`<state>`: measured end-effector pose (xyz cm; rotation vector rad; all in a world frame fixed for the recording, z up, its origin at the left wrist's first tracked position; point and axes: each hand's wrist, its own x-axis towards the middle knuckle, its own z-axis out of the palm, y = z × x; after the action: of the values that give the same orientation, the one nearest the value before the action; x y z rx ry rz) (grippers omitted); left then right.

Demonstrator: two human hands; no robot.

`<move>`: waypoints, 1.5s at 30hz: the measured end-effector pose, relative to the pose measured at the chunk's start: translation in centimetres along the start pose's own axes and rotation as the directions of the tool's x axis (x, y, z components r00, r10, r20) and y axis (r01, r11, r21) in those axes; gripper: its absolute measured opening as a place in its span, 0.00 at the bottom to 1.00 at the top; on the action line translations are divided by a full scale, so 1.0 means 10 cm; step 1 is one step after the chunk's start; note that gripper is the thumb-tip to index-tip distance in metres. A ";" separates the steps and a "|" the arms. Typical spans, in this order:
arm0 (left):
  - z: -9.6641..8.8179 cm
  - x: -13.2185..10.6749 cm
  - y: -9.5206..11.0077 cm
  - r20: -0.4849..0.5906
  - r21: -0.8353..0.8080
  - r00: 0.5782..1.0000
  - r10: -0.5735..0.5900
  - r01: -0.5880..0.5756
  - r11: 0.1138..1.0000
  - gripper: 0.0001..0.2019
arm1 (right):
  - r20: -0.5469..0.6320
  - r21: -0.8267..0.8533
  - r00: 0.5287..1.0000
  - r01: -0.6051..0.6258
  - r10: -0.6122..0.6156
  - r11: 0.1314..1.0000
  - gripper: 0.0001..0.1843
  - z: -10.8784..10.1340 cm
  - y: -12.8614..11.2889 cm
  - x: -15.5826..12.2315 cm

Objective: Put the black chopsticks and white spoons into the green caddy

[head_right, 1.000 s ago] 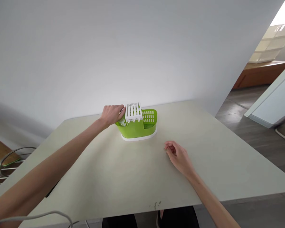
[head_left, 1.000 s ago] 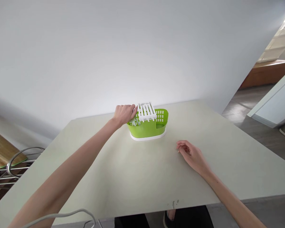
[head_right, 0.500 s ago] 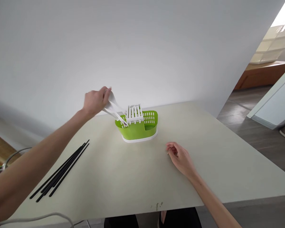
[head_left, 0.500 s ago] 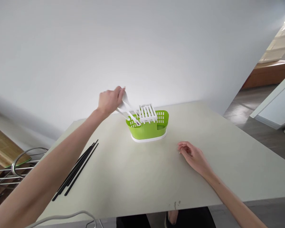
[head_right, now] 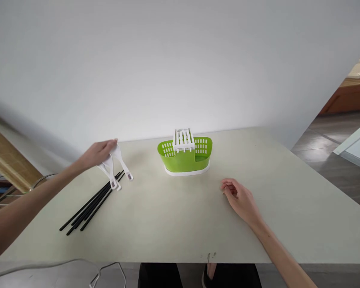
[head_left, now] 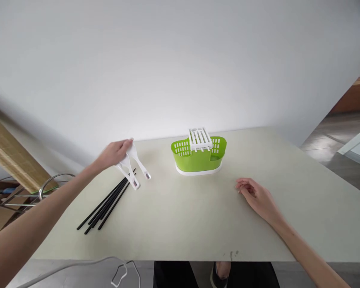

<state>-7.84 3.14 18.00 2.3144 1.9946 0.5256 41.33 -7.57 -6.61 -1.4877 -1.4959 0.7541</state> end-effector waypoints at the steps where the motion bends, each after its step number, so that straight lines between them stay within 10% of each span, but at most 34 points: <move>1: 0.10 -0.06 -0.07 0.077 0.008 0.997 0.023 -0.024 1.000 0.26 | 0.002 -0.001 1.000 -0.001 0.001 1.000 0.13 0.00 0.00 0.00; 7: 0.51 -0.20 -0.21 0.442 -0.034 0.869 0.224 -0.233 0.972 0.23 | -0.003 -0.009 1.000 -0.013 0.013 1.000 0.13 -0.01 0.00 -0.02; 19: 0.84 -0.17 -0.26 0.592 -0.025 0.736 0.330 -0.392 0.919 0.29 | -0.017 -0.041 0.999 -0.046 0.045 0.998 0.14 -0.04 -0.05 -0.05; 45: 1.02 -0.30 -0.33 0.403 0.091 0.822 0.402 -0.473 0.876 0.24 | -0.020 -0.046 0.999 -0.027 0.026 0.999 0.14 -0.04 -0.07 -0.05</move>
<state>-8.52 2.69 6.93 2.7427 1.3887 -0.1108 41.36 -8.19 -5.89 -1.5485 -1.4908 0.7228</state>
